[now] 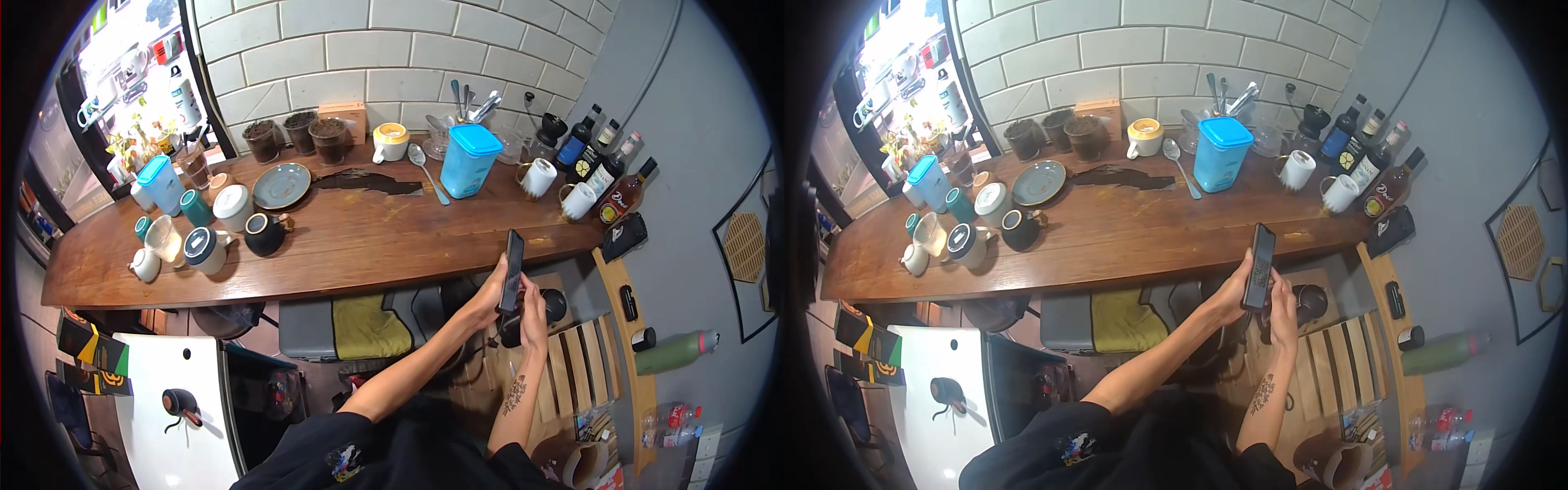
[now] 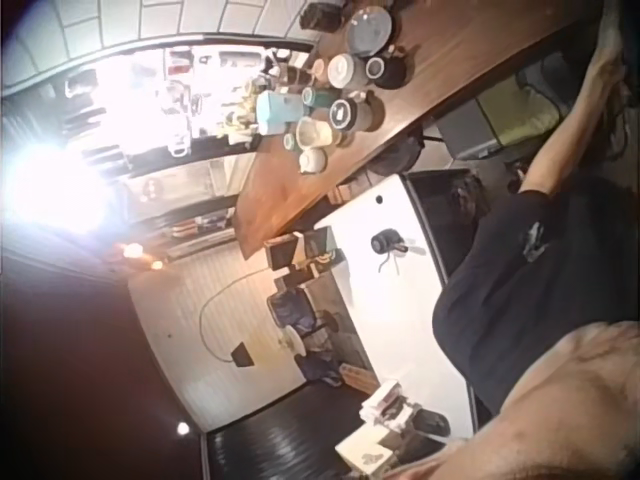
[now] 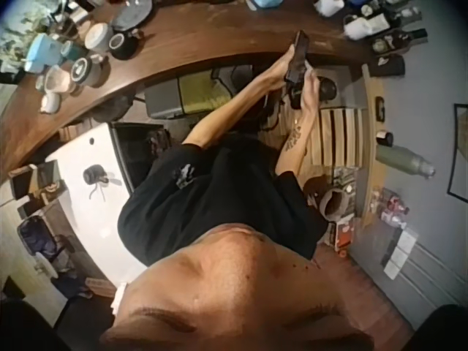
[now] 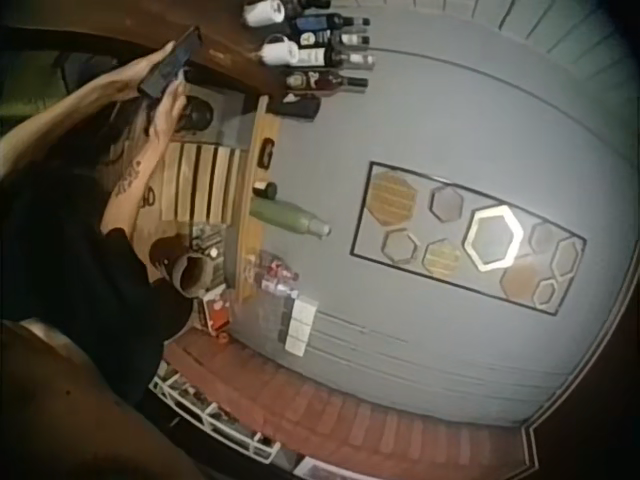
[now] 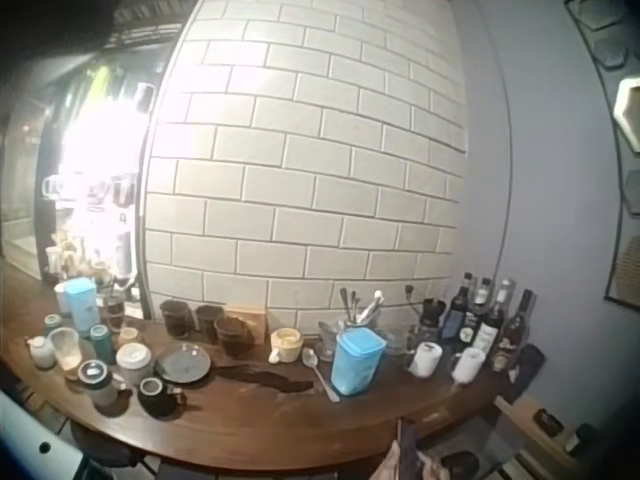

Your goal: The person moves various coffee cups and mugs between a wooden counter and a white table, then picks up a large container, and finally wipes a spoon with a cloth and places it into a small pot of liquid.

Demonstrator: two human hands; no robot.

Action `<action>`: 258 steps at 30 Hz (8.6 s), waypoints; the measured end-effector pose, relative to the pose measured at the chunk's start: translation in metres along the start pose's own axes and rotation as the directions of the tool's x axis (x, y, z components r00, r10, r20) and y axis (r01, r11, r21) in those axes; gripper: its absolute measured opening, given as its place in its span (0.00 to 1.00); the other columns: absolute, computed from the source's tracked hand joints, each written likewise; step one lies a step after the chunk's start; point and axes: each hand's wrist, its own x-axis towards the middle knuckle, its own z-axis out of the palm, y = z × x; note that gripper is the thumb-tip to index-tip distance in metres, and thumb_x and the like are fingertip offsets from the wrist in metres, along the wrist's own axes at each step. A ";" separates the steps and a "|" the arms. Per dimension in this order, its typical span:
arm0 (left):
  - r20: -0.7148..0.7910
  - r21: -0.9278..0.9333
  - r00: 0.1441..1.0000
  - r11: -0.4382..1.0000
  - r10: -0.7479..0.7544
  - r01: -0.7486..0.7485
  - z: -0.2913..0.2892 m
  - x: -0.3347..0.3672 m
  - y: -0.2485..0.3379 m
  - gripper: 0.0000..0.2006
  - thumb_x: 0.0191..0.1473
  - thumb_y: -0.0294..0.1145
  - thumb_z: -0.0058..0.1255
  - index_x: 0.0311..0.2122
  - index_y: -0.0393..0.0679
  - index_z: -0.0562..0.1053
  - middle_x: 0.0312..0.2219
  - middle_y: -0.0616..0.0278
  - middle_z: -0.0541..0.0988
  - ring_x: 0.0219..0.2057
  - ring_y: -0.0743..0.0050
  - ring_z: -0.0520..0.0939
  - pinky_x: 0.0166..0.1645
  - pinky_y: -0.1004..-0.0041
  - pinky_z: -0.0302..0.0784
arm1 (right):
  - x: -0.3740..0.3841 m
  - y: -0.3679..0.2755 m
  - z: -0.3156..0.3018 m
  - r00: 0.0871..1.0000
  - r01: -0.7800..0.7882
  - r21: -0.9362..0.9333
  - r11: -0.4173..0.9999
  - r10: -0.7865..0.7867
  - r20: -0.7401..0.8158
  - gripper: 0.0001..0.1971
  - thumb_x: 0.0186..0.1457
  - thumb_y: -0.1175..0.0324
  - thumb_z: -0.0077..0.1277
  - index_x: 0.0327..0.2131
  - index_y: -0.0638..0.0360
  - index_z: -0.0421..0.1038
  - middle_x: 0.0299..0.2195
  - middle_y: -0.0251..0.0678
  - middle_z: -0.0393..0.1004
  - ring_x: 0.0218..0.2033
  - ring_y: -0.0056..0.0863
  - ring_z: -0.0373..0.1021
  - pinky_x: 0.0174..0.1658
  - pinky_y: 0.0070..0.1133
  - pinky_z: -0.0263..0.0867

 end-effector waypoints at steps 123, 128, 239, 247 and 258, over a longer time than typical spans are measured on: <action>0.052 0.996 0.784 -0.093 0.619 0.007 0.001 0.216 0.044 0.29 0.51 0.43 0.60 0.50 0.35 0.63 0.45 0.38 0.70 0.44 0.32 0.76 0.47 0.47 0.73 | 0.174 -0.023 -0.151 0.959 -0.003 -0.930 0.368 -0.263 -0.107 0.44 0.33 0.60 0.69 0.55 0.68 0.63 0.51 0.52 0.71 0.50 0.52 0.66 0.55 0.37 0.62; -0.037 0.988 0.743 -0.087 0.668 0.127 -0.009 0.251 0.039 0.36 0.45 0.46 0.64 0.52 0.36 0.59 0.46 0.40 0.71 0.45 0.34 0.77 0.47 0.47 0.73 | 0.145 -0.042 -0.162 0.975 0.011 -0.832 0.554 -0.191 -0.115 0.43 0.34 0.61 0.69 0.55 0.66 0.62 0.45 0.49 0.73 0.49 0.50 0.66 0.54 0.37 0.62; 0.060 0.998 0.645 -0.035 0.762 -0.051 -0.004 0.040 0.084 0.44 0.46 0.28 0.65 0.65 0.40 0.51 0.55 0.41 0.61 0.57 0.41 0.65 0.61 0.56 0.64 | 0.295 -0.016 -0.205 0.839 0.292 -0.956 0.027 -0.487 0.243 0.14 0.50 0.72 0.58 0.40 0.67 0.71 0.44 0.48 0.68 0.47 0.47 0.65 0.51 0.37 0.62; 0.033 0.999 0.539 -0.009 0.842 -0.047 -0.005 0.024 0.072 0.35 0.44 0.26 0.65 0.56 0.37 0.61 0.37 0.55 0.66 0.37 0.63 0.69 0.44 0.67 0.69 | 0.199 -0.046 -0.190 0.914 0.281 -0.919 0.276 -0.368 0.169 0.05 0.50 0.75 0.57 0.30 0.66 0.72 0.25 0.42 0.73 0.27 0.40 0.71 0.34 0.30 0.67; -0.025 0.985 0.625 0.128 0.780 -0.120 -0.016 0.011 0.057 0.23 0.49 0.22 0.59 0.49 0.38 0.64 0.25 0.66 0.69 0.25 0.80 0.70 0.28 0.79 0.67 | 0.103 0.102 -0.049 0.636 0.326 -0.935 0.138 0.700 0.325 0.14 0.54 0.66 0.48 0.40 0.63 0.75 0.39 0.55 0.77 0.44 0.52 0.73 0.50 0.42 0.67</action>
